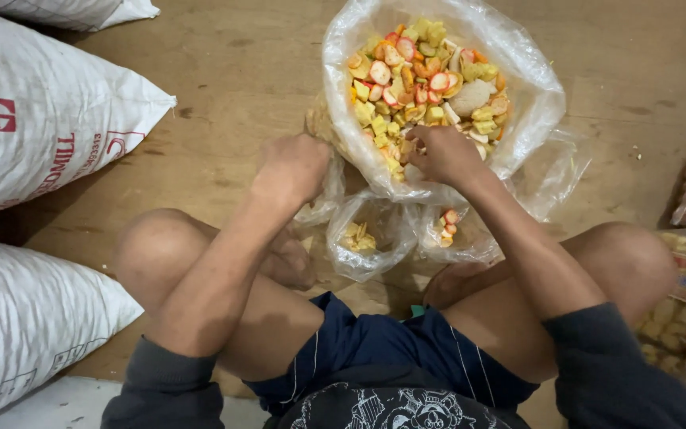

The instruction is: A person is sitting on the floor and manually sorting crackers or chips from a large plastic bag into smaller ones.

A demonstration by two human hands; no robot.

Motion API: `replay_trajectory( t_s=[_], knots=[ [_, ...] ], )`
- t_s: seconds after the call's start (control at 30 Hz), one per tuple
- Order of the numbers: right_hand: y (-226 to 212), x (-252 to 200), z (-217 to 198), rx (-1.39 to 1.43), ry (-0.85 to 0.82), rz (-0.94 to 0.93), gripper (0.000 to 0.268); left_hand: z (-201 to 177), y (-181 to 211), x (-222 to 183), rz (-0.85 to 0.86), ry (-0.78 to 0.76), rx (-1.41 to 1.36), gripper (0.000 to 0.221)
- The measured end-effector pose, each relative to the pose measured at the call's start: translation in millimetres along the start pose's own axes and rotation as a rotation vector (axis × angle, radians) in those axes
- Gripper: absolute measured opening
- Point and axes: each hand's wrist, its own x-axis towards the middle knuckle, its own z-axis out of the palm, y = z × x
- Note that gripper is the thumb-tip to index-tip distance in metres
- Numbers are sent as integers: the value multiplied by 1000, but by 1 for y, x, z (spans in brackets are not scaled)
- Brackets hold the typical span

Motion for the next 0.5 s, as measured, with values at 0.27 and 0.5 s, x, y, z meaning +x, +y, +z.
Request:
replay_trajectory(
  t_s=[0.27,0.5],
  knots=[
    [-20,-19,-39,173,80,-18,40,-56,27,-25,149,250,-82,30],
    [-60,-73,-90,957,71,-133,31,-71,54,-23,350,454,-114,53]
  ],
)
